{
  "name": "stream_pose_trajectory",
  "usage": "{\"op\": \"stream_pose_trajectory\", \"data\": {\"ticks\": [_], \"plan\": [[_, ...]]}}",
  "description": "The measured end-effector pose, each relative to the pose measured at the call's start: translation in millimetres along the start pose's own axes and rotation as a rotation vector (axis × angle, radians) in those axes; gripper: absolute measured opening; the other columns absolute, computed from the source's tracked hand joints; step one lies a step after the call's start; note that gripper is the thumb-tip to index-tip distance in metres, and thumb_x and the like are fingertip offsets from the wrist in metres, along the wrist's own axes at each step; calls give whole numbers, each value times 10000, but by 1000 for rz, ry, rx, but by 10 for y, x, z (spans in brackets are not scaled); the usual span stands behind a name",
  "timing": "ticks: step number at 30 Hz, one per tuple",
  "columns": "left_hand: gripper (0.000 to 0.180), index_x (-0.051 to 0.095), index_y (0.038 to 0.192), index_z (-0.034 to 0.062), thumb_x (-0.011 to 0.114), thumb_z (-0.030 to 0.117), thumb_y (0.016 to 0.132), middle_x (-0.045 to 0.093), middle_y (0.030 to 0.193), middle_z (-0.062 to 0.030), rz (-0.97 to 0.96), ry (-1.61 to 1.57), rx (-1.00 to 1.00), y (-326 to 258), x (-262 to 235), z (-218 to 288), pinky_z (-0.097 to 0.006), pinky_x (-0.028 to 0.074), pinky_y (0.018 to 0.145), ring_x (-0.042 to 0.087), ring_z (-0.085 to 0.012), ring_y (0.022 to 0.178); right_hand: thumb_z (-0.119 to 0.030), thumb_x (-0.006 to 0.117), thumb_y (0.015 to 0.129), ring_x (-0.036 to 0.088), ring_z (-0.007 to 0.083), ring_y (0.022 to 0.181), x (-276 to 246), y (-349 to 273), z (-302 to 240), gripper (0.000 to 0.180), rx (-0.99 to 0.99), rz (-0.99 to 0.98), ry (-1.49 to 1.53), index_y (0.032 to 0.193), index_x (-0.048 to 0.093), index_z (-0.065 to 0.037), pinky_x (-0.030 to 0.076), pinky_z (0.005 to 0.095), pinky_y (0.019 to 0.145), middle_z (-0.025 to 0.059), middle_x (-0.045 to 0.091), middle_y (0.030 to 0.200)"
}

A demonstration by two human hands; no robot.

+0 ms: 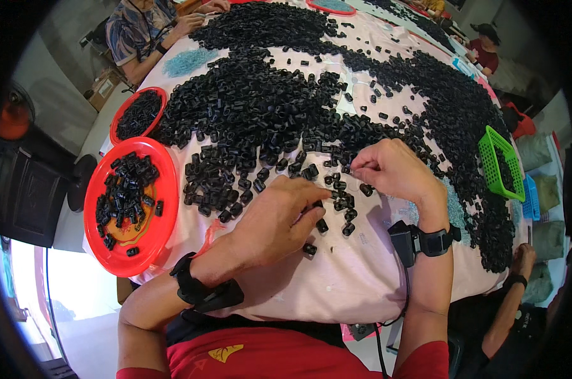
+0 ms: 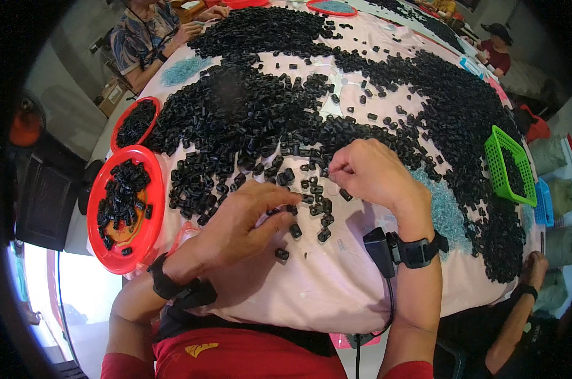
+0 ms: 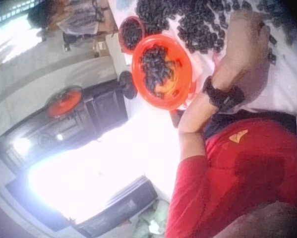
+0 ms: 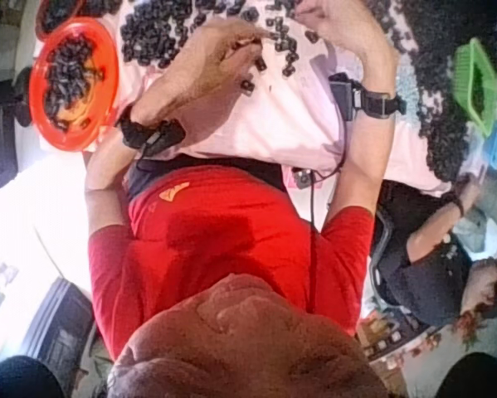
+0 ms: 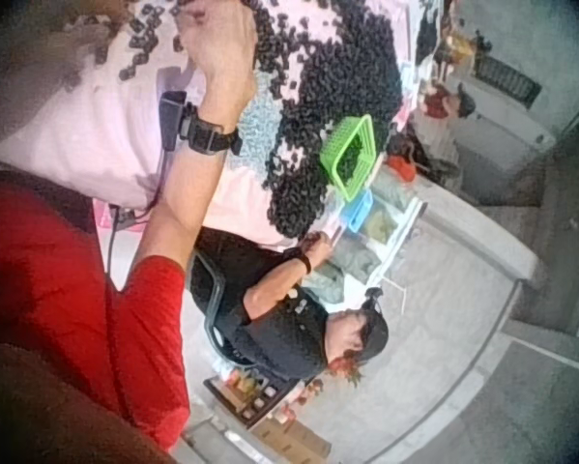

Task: The person picks up a black plastic cord lock and a small metal spring from a table, inserts the spring into the cord lock by hand, and places the assembled unit onto a red tray, repeating the process.

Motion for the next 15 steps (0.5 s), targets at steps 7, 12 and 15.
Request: {"op": "stream_pose_trajectory", "data": {"ticks": [7, 12, 15], "plan": [[211, 758, 1094, 19, 664, 114, 930, 723, 947, -163, -10, -59, -148, 56, -73, 23, -391, 508, 775, 643, -305, 852, -157, 765, 756, 725, 289, 716, -212, -68, 167, 127, 128, -66, -104, 841, 805, -71, 555, 373, 697, 145, 741, 768], [220, 736, 1118, 21, 660, 88, 923, 693, 988, -157, 128, 30, 8, 259, 63, -111, -412, 496, 835, 620, -340, 924, -165, 758, 761, 734, 283, 731, -181, -29, 106, 150, 54, -15, -66, 877, 811, -87, 566, 373, 713, 144, 747, 783], [204, 741, 1089, 24, 656, 66, 909, 689, 972, -154, 134, 110, 61, 466, 156, -162, -430, 492, 833, 614, -345, 908, -169, 756, 771, 740, 292, 752, -37, 54, 54, 151, 10, -6, 39, 888, 808, -90, 573, 381, 731, 140, 752, 800]]}}
Point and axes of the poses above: each hand's wrist, its own y-axis towards the middle knuckle, its own x-axis out of the palm, z = x × y, the point moved 1 cm from there along y, towards the middle knuckle
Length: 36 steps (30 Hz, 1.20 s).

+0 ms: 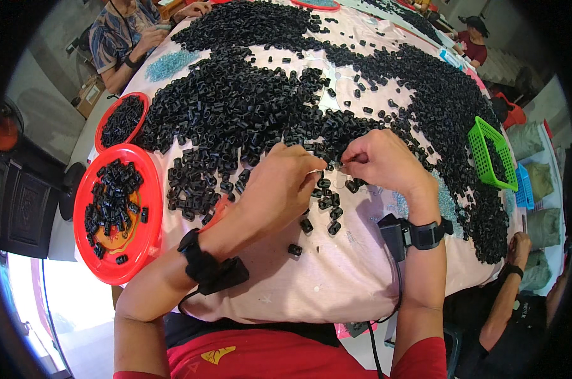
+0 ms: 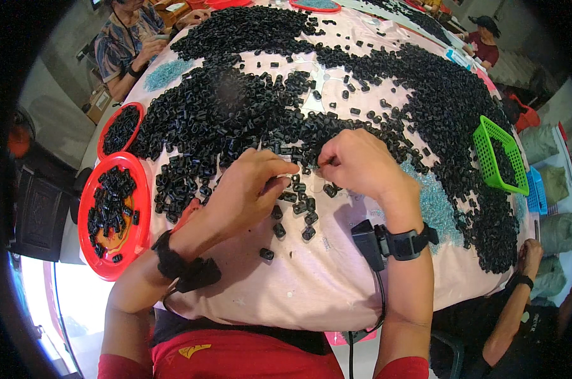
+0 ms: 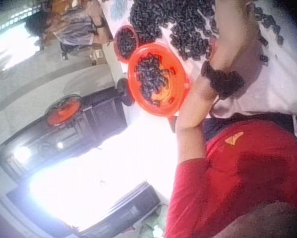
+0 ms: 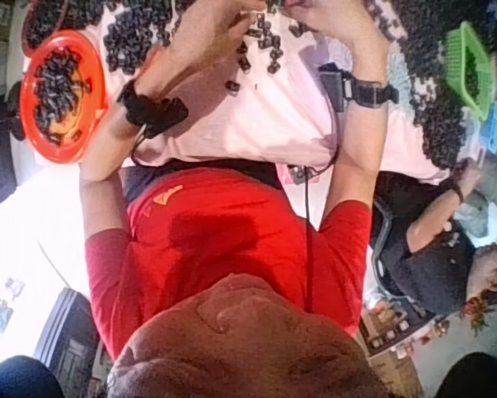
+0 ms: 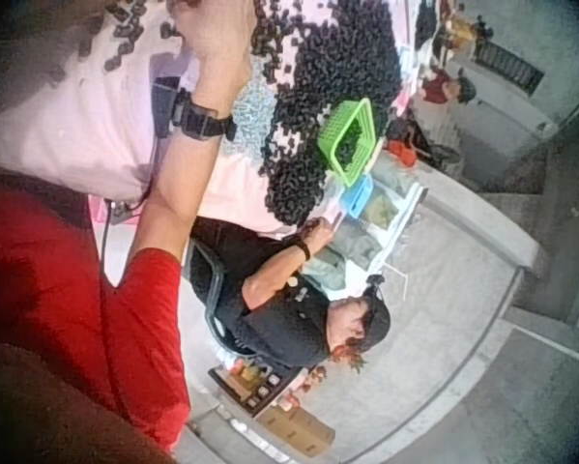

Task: The person picks up a black plastic cord lock and a small metal spring from a table, inserts the spring into the cord lock by hand, and places the assembled unit onto a red tray, repeating the process.

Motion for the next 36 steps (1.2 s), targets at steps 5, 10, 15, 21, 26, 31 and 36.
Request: {"op": "stream_pose_trajectory", "data": {"ticks": [5, 10, 15, 21, 26, 31, 36], "plan": [[202, 746, 1057, 31, 655, 33, 877, 683, 924, -146, -120, 101, -36, 29, 43, -71, -444, 492, 820, 617, -345, 899, -129, 790, 777, 731, 295, 709, 177, 63, -45, 178, -100, 89, -119, 935, 789, -47, 561, 378, 689, 156, 741, 772], [186, 747, 1039, 31, 656, 30, 877, 677, 896, -142, -56, 14, -76, -26, -29, -84, -429, 506, 803, 639, -342, 901, -120, 781, 768, 730, 318, 739, 209, 72, -59, 163, -101, 92, -134, 914, 777, -47, 563, 401, 711, 153, 745, 789], [191, 748, 1066, 26, 670, 46, 893, 678, 902, -147, -150, 58, -89, -25, -140, -70, -401, 520, 798, 652, -331, 903, -95, 732, 771, 726, 366, 822, 193, 68, -43, 106, -106, 57, -132, 863, 766, -57, 573, 449, 772, 185, 734, 809], [190, 752, 1053, 32, 723, 113, 884, 682, 909, -142, -218, 52, 1, -94, -244, -96, -405, 505, 844, 638, -330, 910, -86, 719, 780, 725, 365, 829, 169, 43, -104, 113, -58, 12, -190, 877, 759, -45, 572, 446, 774, 186, 732, 813], [178, 727, 1023, 11, 728, 130, 891, 700, 952, -134, -216, 56, -24, -113, -255, -110, -393, 503, 860, 639, -292, 908, -90, 705, 775, 723, 365, 796, 145, 23, -112, 90, -164, 97, -153, 839, 729, -32, 564, 445, 752, 185, 722, 787], [187, 644, 1111, 35, 574, 202, 1067, 741, 972, -39, -120, -467, -353, -69, -343, 32, -212, 475, 654, 622, -53, 797, -86, 685, 771, 716, 356, 739, 105, 9, -182, 87, -174, 119, 4, 827, 704, -22, 557, 432, 709, 170, 715, 767], [194, 609, 1178, 83, 545, 244, 1092, 739, 979, -18, -156, -758, -460, -285, -407, -100, -162, 407, 626, 576, -17, 763, -86, 669, 791, 705, 341, 694, 122, 7, -284, 113, -283, 164, 152, 867, 716, -17, 554, 406, 683, 156, 705, 736]]}}
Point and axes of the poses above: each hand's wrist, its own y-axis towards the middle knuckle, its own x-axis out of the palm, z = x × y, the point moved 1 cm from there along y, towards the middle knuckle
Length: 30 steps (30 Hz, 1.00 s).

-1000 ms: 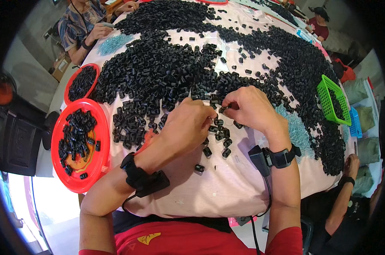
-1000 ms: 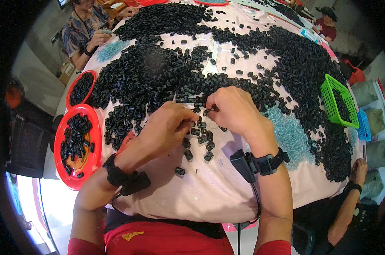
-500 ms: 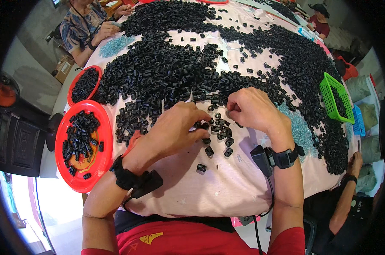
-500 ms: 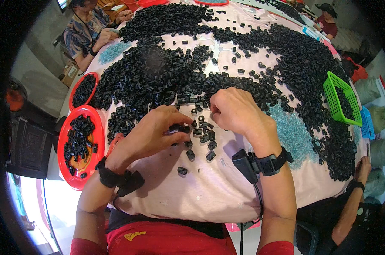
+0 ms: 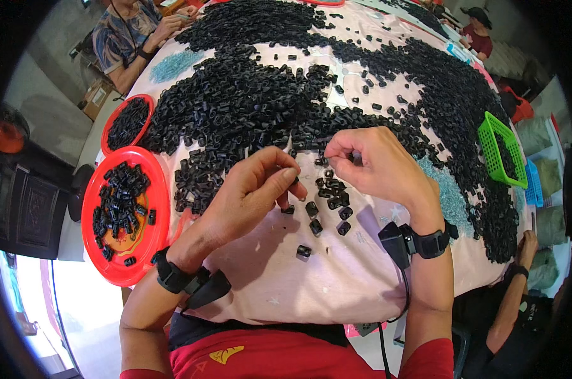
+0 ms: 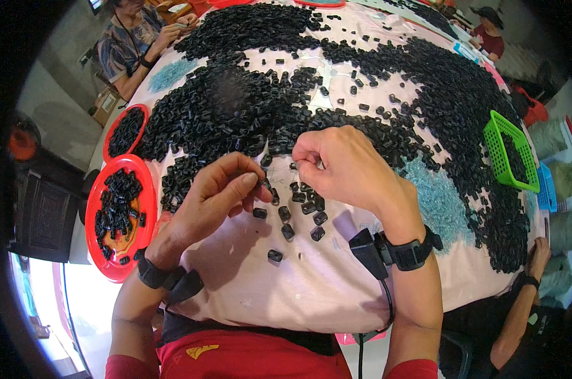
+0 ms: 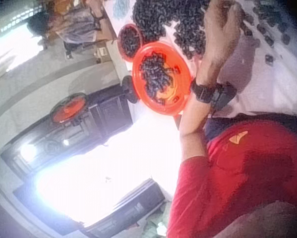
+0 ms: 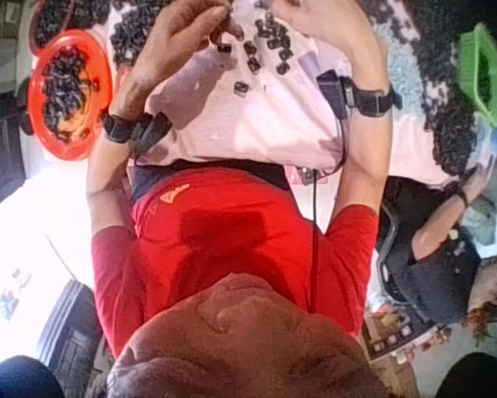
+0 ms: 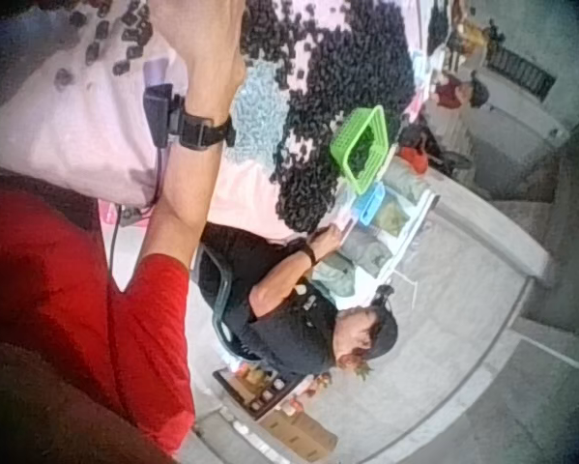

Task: The person picks up a black plastic cord lock and a small metal spring from a table, inserts the spring into the cord lock by hand, and places the assembled unit onto a red tray, repeating the process.

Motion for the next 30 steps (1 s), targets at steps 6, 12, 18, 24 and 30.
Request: {"op": "stream_pose_trajectory", "data": {"ticks": [6, 12, 18, 24, 30], "plan": [[275, 633, 1281, 65, 551, 249, 1094, 731, 1013, 2, -62, -256, -93, -127, -22, -102, -169, 421, 676, 556, -9, 789, -64, 651, 883, 681, 283, 681, 63, 17, -197, 147, -29, -16, 214, 988, 738, -10, 530, 358, 639, 157, 699, 809], [297, 639, 1305, 60, 551, 252, 1095, 723, 1059, -1, -78, -294, -11, -133, -13, -177, -182, 444, 720, 582, -17, 873, -1, 665, 888, 668, 248, 732, 101, 10, -382, 181, -73, -9, 242, 1053, 735, -21, 520, 335, 639, 138, 689, 864], [263, 637, 1248, 22, 589, 210, 1071, 708, 1032, -17, -33, -340, -9, -142, -7, -142, -231, 493, 797, 610, -44, 913, 4, 710, 862, 682, 200, 794, 156, 42, -468, 198, -80, -13, 224, 1049, 753, -48, 544, 306, 630, 98, 735, 919], [244, 628, 1231, 23, 605, 196, 1060, 707, 1062, -30, -32, -341, -8, -127, -20, -199, -252, 505, 820, 631, -66, 949, 7, 717, 850, 659, 224, 782, 174, 44, -454, 201, -154, 40, 138, 1033, 759, -66, 528, 325, 640, 87, 730, 880], [222, 618, 1213, 40, 617, 191, 1051, 702, 1065, -26, -16, -367, -46, -142, -24, -157, -255, 508, 827, 633, -68, 959, 15, 726, 848, 644, 217, 727, 148, 36, -447, 181, -221, 77, 127, 1014, 756, -51, 518, 319, 625, 86, 719, 850]]}}
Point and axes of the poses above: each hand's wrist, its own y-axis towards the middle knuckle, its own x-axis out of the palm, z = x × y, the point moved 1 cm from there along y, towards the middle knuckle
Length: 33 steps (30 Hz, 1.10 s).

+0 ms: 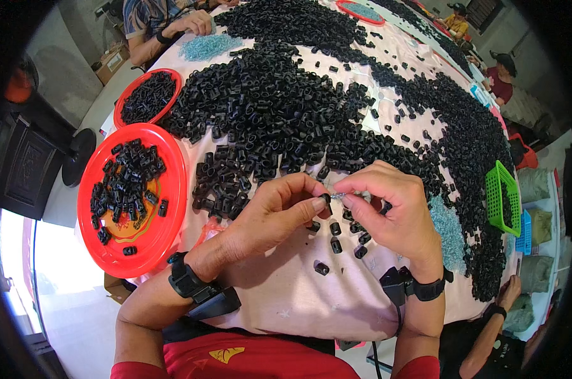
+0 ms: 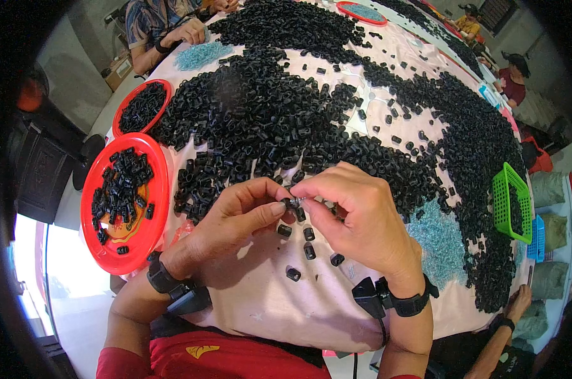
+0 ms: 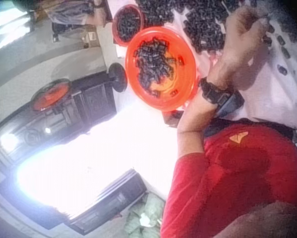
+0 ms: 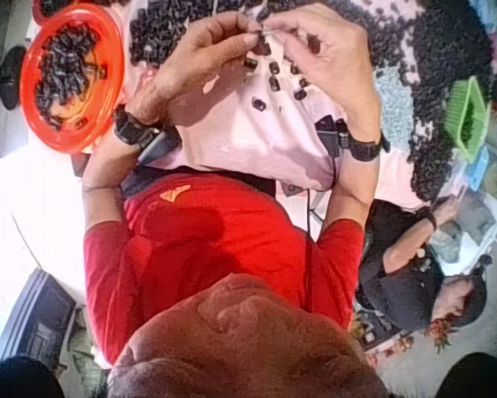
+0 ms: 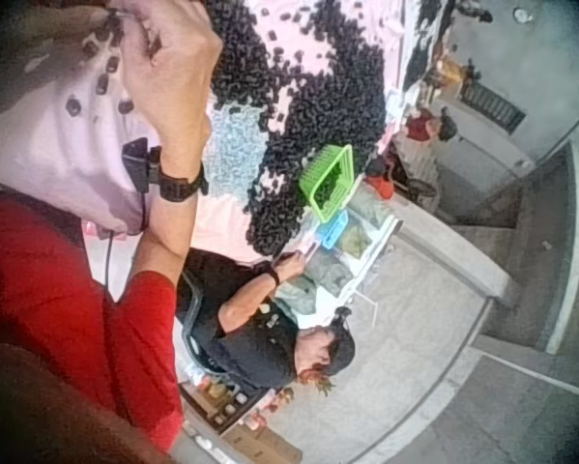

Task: The person picks up a black plastic cord lock and a small metal spring from a table, inserts the spring into the cord lock by hand, and places the assembled unit onto a red tray, repeating the process.

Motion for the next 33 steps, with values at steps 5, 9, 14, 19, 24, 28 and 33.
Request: {"op": "stream_pose_trajectory", "data": {"ticks": [5, 9, 14, 19, 24, 28, 33], "plan": [[209, 590, 1203, 38, 625, 168, 1043, 680, 1045, -11, 14, -30, 77, 6, 40, -50, -244, 502, 821, 611, -55, 950, 11, 721, 879, 622, 109, 644, 49, -45, 50, 150, 166, 7, 114, 1023, 750, -23, 478, 259, 553, 75, 710, 823], [180, 578, 1179, 33, 626, 130, 1035, 625, 994, 23, 58, -44, 176, -1, 100, -50, -223, 482, 808, 570, -33, 939, 8, 717, 889, 599, 74, 635, 120, -54, 60, 154, 236, 28, 191, 1037, 749, -17, 463, 239, 554, 59, 701, 799], [136, 571, 1136, 35, 615, 91, 1021, 573, 928, 52, 100, -22, 200, 10, 103, -53, -205, 460, 744, 533, -14, 877, -19, 720, 910, 564, 30, 621, 191, -41, 69, 112, 330, 47, 308, 1019, 743, -11, 457, 233, 558, 18, 688, 757], [137, 553, 1078, 31, 608, 144, 1023, 554, 863, 52, 171, 167, 203, 40, 89, -101, -202, 411, 615, 486, -2, 751, -11, 723, 895, 602, 73, 616, 186, -22, 7, 125, 263, 37, 204, 1017, 750, -15, 474, 236, 559, 54, 699, 788], [142, 553, 1067, 31, 583, 166, 1036, 570, 888, 34, 164, 166, 172, 34, 87, -107, -208, 441, 618, 497, -1, 753, 8, 732, 866, 637, 134, 626, 186, -6, -21, 155, 147, 58, 93, 1014, 760, -28, 502, 265, 559, 84, 714, 828], [140, 548, 1080, 46, 566, 181, 1049, 580, 907, 22, 134, 49, 139, 12, 93, -52, -206, 484, 641, 523, -3, 749, 23, 738, 853, 636, 135, 652, 223, -9, 28, 164, 89, 118, 104, 1004, 768, -34, 512, 267, 583, 88, 718, 833], [141, 537, 1112, 53, 555, 184, 1060, 586, 917, 16, 107, -85, 105, 8, 100, -35, -193, 488, 656, 537, -14, 733, 31, 741, 848, 631, 109, 684, 265, -21, 47, 169, 60, 162, 137, 1001, 767, -36, 509, 243, 610, 83, 719, 849]]}}
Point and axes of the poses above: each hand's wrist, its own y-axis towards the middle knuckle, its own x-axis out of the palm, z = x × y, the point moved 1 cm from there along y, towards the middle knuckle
